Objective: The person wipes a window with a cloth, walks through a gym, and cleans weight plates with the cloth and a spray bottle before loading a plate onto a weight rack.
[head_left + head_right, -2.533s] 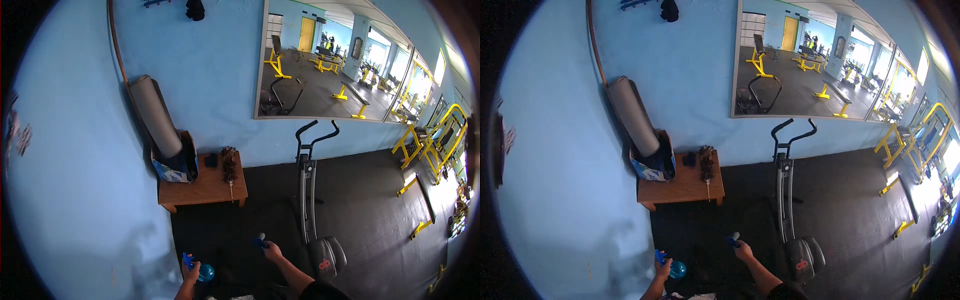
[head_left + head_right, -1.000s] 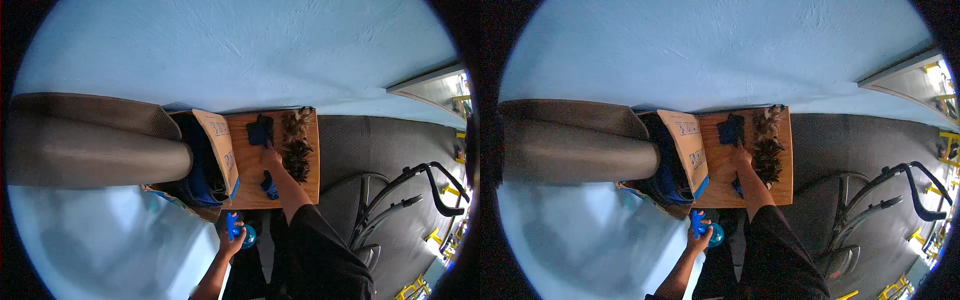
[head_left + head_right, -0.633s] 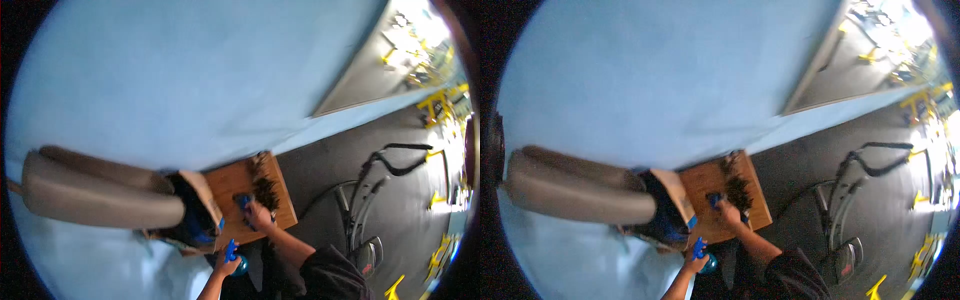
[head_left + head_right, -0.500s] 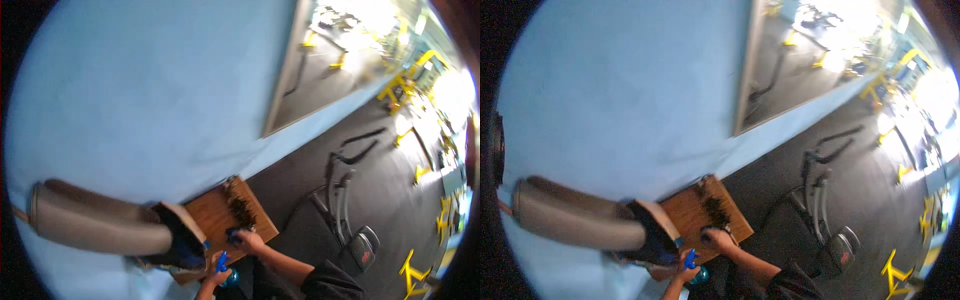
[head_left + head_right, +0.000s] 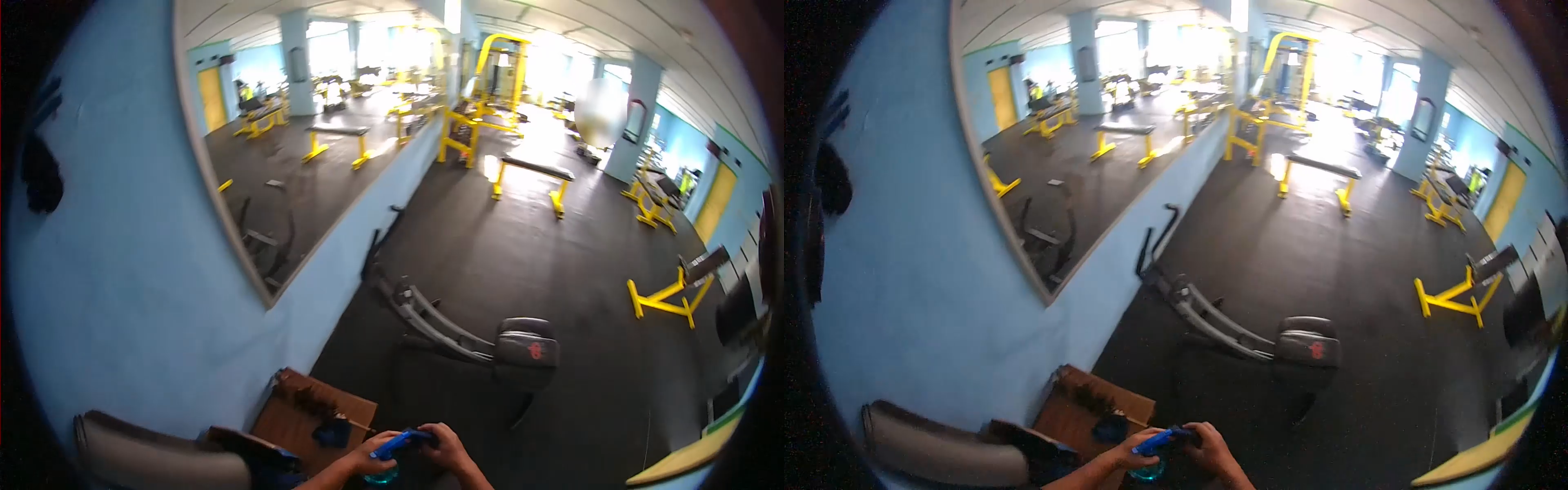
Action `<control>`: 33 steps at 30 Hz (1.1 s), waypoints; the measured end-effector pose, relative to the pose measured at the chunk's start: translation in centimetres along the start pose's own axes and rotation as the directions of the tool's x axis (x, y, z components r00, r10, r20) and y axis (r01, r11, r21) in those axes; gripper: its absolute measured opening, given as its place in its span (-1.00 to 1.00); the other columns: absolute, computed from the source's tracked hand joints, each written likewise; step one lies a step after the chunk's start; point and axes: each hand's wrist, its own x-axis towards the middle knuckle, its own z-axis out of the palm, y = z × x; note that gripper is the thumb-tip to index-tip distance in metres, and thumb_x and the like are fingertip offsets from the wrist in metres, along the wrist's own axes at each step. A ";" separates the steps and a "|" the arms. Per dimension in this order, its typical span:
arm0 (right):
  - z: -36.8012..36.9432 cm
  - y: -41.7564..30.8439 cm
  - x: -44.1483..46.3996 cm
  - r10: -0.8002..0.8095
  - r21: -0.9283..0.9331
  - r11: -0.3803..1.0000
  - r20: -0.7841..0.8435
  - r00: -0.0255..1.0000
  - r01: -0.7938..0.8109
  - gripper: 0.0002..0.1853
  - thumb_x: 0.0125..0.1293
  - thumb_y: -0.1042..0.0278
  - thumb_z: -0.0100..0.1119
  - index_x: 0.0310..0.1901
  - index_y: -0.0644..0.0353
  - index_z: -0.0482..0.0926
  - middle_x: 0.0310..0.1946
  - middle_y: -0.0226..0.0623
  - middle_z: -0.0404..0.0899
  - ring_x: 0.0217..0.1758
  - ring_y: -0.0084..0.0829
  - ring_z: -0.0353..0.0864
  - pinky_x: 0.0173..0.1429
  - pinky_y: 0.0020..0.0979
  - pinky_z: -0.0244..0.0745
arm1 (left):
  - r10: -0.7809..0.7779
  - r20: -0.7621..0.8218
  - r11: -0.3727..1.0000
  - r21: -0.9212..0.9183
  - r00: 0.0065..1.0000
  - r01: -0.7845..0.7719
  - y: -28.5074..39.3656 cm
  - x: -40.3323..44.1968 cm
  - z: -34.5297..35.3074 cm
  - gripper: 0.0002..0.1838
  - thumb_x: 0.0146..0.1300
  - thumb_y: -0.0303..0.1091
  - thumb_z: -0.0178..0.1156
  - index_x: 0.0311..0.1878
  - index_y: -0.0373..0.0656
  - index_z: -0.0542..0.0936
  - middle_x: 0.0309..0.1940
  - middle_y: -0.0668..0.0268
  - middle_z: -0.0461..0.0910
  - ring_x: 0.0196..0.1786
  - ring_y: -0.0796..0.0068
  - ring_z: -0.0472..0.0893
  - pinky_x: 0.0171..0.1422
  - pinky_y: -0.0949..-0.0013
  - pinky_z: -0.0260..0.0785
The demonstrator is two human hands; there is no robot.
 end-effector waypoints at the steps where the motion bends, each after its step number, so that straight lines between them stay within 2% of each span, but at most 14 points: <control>1: -2.2 1.1 -1.8 0.042 -0.059 0.997 -0.058 0.997 -0.045 -0.58 0.03 0.48 0.39 -0.01 0.14 0.60 -0.14 -0.14 0.59 -0.01 -0.14 0.61 0.11 -0.25 0.53 | 0.020 0.045 1.000 0.014 0.999 -0.021 1.5 2.0 0.8 -0.32 0.05 -0.47 0.31 0.32 -0.10 0.41 0.28 0.22 0.37 0.31 0.26 0.41 0.43 0.18 0.20; 9: -16.6 13.0 -17.1 0.244 -0.067 0.919 -0.676 0.695 -0.388 -0.67 0.16 0.37 0.28 0.00 0.07 0.64 -0.10 -0.11 0.50 0.01 -0.16 0.56 0.08 -0.24 0.52 | 0.009 0.569 0.990 0.113 0.822 -0.090 10.2 21.6 17.3 -0.35 0.01 -0.45 0.28 0.28 0.00 0.51 0.15 0.22 0.45 0.21 0.26 0.50 0.27 0.24 0.38; 12: -20.7 18.4 -21.4 0.213 0.003 0.871 -0.903 0.374 -0.491 -0.65 0.24 0.23 0.25 0.04 0.11 0.59 -0.10 -0.19 0.50 0.03 -0.23 0.55 0.12 -0.21 0.49 | 0.121 0.734 0.977 0.030 0.668 -0.210 13.3 27.8 26.2 -0.35 0.01 -0.45 0.26 0.28 -0.03 0.50 0.14 0.21 0.46 0.21 0.24 0.50 0.29 0.22 0.35; 14: -21.1 24.8 -22.5 0.574 0.595 0.800 -0.797 -0.185 -0.078 -0.55 0.28 0.05 0.25 0.10 0.14 0.51 -0.11 -0.30 0.49 0.01 -0.33 0.54 0.13 -0.21 0.47 | 0.236 0.808 0.950 -0.076 0.540 -0.302 15.1 31.7 31.0 -0.35 0.01 -0.45 0.24 0.29 -0.05 0.50 0.13 0.20 0.46 0.21 0.23 0.49 0.29 0.22 0.34; 15: -23.0 26.0 -23.7 0.572 0.597 0.798 -0.792 -0.211 -0.078 -0.55 0.28 0.05 0.25 0.10 0.14 0.51 -0.11 -0.30 0.49 0.01 -0.33 0.54 0.13 -0.21 0.47 | 0.217 0.849 0.957 -0.088 0.482 -0.276 16.1 33.1 33.6 -0.35 0.00 -0.46 0.24 0.28 -0.07 0.50 0.13 0.19 0.46 0.22 0.22 0.48 0.31 0.21 0.32; 17: -26.3 27.7 -26.0 0.849 0.771 0.337 -0.497 0.180 0.540 -0.53 0.24 0.19 0.33 0.12 0.10 0.42 -0.12 -0.36 0.47 -0.04 -0.36 0.54 0.02 -0.28 0.53 | 0.199 0.891 0.965 -0.104 0.408 -0.243 17.7 35.2 37.8 -0.35 -0.01 -0.46 0.24 0.28 -0.09 0.50 0.13 0.19 0.47 0.23 0.21 0.48 0.32 0.21 0.31; 21: -34.2 25.6 -27.7 0.680 0.596 0.503 -0.720 0.140 0.626 -0.68 0.25 0.24 0.29 -0.01 0.08 0.48 -0.18 -0.36 0.50 -0.10 -0.42 0.55 0.00 -0.31 0.55 | 0.077 0.945 0.996 -0.061 0.319 -0.060 20.0 39.6 42.9 -0.33 0.08 -0.44 0.28 0.34 -0.10 0.42 0.23 0.23 0.42 0.31 0.26 0.41 0.39 0.23 0.25; 23: -39.3 26.4 -28.7 0.506 0.551 0.217 -0.769 0.390 0.806 -0.75 0.21 0.36 0.30 -0.10 0.13 0.53 -0.26 -0.35 0.55 -0.16 -0.42 0.58 -0.03 -0.33 0.56 | 0.094 0.930 0.995 -0.083 0.356 -0.048 20.1 42.3 44.8 -0.29 0.03 -0.50 0.27 0.35 -0.10 0.40 0.24 0.20 0.45 0.31 0.26 0.44 0.40 0.23 0.26; 24: -41.4 26.7 -29.1 0.511 0.546 0.221 -0.771 0.381 0.808 -0.75 0.21 0.36 0.30 -0.10 0.13 0.53 -0.26 -0.35 0.55 -0.16 -0.42 0.58 -0.03 -0.33 0.56 | 0.047 0.910 0.989 -0.099 0.411 0.106 20.0 43.7 45.6 -0.26 0.04 -0.53 0.28 0.37 -0.11 0.35 0.26 0.22 0.44 0.32 0.29 0.43 0.41 0.23 0.26; 25: -43.3 26.9 -29.6 0.468 0.566 0.444 -0.808 0.359 0.695 -0.79 0.17 0.37 0.32 -0.19 0.15 0.53 -0.30 -0.31 0.57 -0.24 -0.40 0.58 -0.09 -0.33 0.56 | -0.007 0.889 0.959 -0.124 0.458 0.255 19.7 45.4 46.5 -0.22 0.05 -0.56 0.29 0.40 -0.12 0.29 0.28 0.24 0.43 0.34 0.32 0.42 0.42 0.23 0.26; 27: -47.9 26.3 -30.2 0.415 0.541 0.649 -0.841 0.346 0.536 -0.83 0.13 0.39 0.34 -0.29 0.17 0.54 -0.34 -0.28 0.58 -0.32 -0.37 0.58 -0.14 -0.34 0.55 | -0.017 0.853 0.946 -0.156 0.522 0.285 17.9 49.6 48.3 -0.21 0.05 -0.58 0.29 0.41 -0.13 0.26 0.28 0.27 0.43 0.33 0.35 0.43 0.41 0.24 0.28; 30: -55.7 28.3 -30.4 0.566 0.666 0.535 -0.739 0.365 0.520 -0.72 -0.05 0.49 0.44 -0.35 0.23 0.50 -0.34 -0.21 0.59 -0.40 -0.36 0.54 -0.23 -0.36 0.53 | -0.028 0.786 0.945 -0.181 0.618 0.273 15.3 57.1 50.4 -0.26 0.08 -0.58 0.31 0.37 -0.14 0.30 0.28 0.31 0.44 0.29 0.41 0.45 0.38 0.27 0.33; 31: -58.7 32.2 -31.0 0.093 0.269 0.915 -0.866 0.491 0.301 -0.72 -0.05 0.47 0.43 -0.33 0.25 0.51 -0.33 -0.19 0.60 -0.40 -0.36 0.56 -0.23 -0.36 0.54 | -0.052 0.769 0.952 -0.154 0.637 0.264 15.0 60.1 51.3 -0.28 0.07 -0.56 0.32 0.35 -0.11 0.35 0.26 0.32 0.45 0.28 0.42 0.46 0.36 0.28 0.34; 33: -62.6 36.7 -30.4 -0.313 -0.291 0.945 -0.657 0.686 0.152 -0.71 -0.05 0.45 0.42 -0.30 0.27 0.52 -0.32 -0.17 0.60 -0.40 -0.36 0.58 -0.24 -0.37 0.55 | -0.088 0.749 0.953 -0.129 0.657 0.274 15.4 65.4 52.9 -0.31 0.06 -0.55 0.32 0.33 -0.09 0.39 0.24 0.34 0.46 0.27 0.43 0.47 0.35 0.29 0.35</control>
